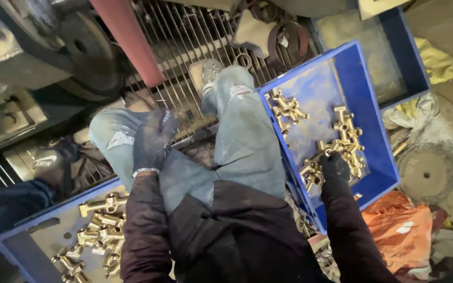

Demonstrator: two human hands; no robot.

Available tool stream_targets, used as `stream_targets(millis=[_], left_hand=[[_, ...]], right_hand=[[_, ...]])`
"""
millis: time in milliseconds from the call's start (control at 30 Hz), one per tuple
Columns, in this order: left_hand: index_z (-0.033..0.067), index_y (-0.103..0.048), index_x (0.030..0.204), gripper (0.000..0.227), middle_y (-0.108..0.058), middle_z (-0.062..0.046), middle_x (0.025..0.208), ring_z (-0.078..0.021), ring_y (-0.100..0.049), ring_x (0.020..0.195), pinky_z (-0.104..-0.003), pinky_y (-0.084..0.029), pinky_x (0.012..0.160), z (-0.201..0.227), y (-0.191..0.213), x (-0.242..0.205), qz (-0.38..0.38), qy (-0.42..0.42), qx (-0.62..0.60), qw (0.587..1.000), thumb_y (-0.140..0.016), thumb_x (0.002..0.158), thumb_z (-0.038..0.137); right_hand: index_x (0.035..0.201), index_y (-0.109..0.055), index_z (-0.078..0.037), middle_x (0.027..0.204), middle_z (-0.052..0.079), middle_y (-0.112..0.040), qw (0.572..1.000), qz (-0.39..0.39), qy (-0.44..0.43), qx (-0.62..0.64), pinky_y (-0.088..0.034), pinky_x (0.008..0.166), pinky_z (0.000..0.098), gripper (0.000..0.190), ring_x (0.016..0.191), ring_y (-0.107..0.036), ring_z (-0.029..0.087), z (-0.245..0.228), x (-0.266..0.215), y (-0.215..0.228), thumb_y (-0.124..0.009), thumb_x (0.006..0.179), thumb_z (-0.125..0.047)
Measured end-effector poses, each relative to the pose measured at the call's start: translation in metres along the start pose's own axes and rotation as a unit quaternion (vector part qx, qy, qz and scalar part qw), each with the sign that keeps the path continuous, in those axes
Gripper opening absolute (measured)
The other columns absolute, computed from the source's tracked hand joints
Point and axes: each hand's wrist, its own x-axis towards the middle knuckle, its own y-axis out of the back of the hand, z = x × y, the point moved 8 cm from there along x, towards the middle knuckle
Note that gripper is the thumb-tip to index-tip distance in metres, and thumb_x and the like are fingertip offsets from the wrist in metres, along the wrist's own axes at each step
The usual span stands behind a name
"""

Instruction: The person sits on the floor and repeatedly picks up brass-colored metal fittings from a blue bin, presses them against a rotating grinding wheel to smooth edges, and places the finished pieces into a second blue bin.

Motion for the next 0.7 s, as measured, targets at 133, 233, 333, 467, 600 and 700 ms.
stream_targets(millis=[133,233,333,467,600,700], left_hand=[[0.0014,-0.066,0.123,0.04,-0.07,-0.026,0.109,-0.0415,-0.068,0.102,-0.047,-0.052,0.087,0.003,-0.005,0.003,-0.004,-0.024,0.002,1.0,-0.062,0.102,0.035],[0.0006,-0.066,0.122,0.042,-0.071,-0.025,0.11,-0.041,-0.068,0.102,-0.046,-0.052,0.088,0.001,-0.008,0.001,-0.004,-0.032,-0.013,0.999,-0.063,0.1,0.036],[-0.0013,-0.066,0.122,0.044,-0.07,-0.026,0.111,-0.0427,-0.067,0.103,-0.047,-0.051,0.088,-0.003,-0.006,-0.001,0.011,-0.029,0.014,0.999,-0.066,0.099,0.036],[-0.0017,-0.064,0.125,0.043,-0.07,-0.026,0.11,-0.0409,-0.069,0.102,-0.045,-0.052,0.087,-0.001,-0.003,-0.003,0.02,-0.029,-0.016,0.999,-0.065,0.101,0.034],[0.0,-0.066,0.118,0.038,-0.071,-0.024,0.106,-0.0411,-0.069,0.099,-0.046,-0.052,0.085,0.001,-0.003,-0.002,0.012,-0.025,-0.015,1.0,-0.066,0.1,0.033],[0.0001,-0.066,0.119,0.036,-0.07,-0.025,0.105,-0.0416,-0.068,0.097,-0.047,-0.051,0.084,0.002,-0.002,0.0,0.01,-0.025,0.002,1.0,-0.066,0.1,0.031]], right_hand=[[0.13,-0.068,-0.008,0.107,0.021,-0.075,0.981,0.048,0.117,0.15,-0.054,0.09,0.0482,0.053,0.101,-0.071,0.039,-0.052,-0.002,0.038,-0.072,0.094,-0.045],[0.135,-0.064,-0.003,0.109,0.02,-0.075,0.946,0.033,0.18,0.266,-0.056,0.087,0.0394,0.055,0.098,-0.074,0.029,-0.119,0.004,0.057,-0.077,0.09,-0.031],[0.138,-0.059,0.0,0.123,0.017,-0.072,0.875,0.022,0.29,0.387,-0.056,0.093,0.0344,0.047,0.109,-0.07,0.022,-0.197,0.001,0.072,-0.074,0.096,-0.016],[0.141,-0.057,0.001,0.129,0.016,-0.068,0.85,0.007,0.349,0.395,-0.054,0.099,0.0338,0.048,0.114,-0.067,0.021,-0.253,-0.001,0.075,-0.074,0.097,-0.007],[0.14,-0.058,0.001,0.133,0.011,-0.064,0.754,-0.034,0.313,0.577,-0.053,0.107,0.0332,0.043,0.124,-0.063,0.021,-0.237,0.017,0.078,-0.073,0.1,-0.006],[0.132,-0.059,-0.006,0.117,0.006,-0.07,0.732,0.004,0.146,0.665,-0.059,0.089,0.0322,0.038,0.104,-0.069,0.021,-0.166,0.035,0.061,-0.071,0.097,-0.013]])
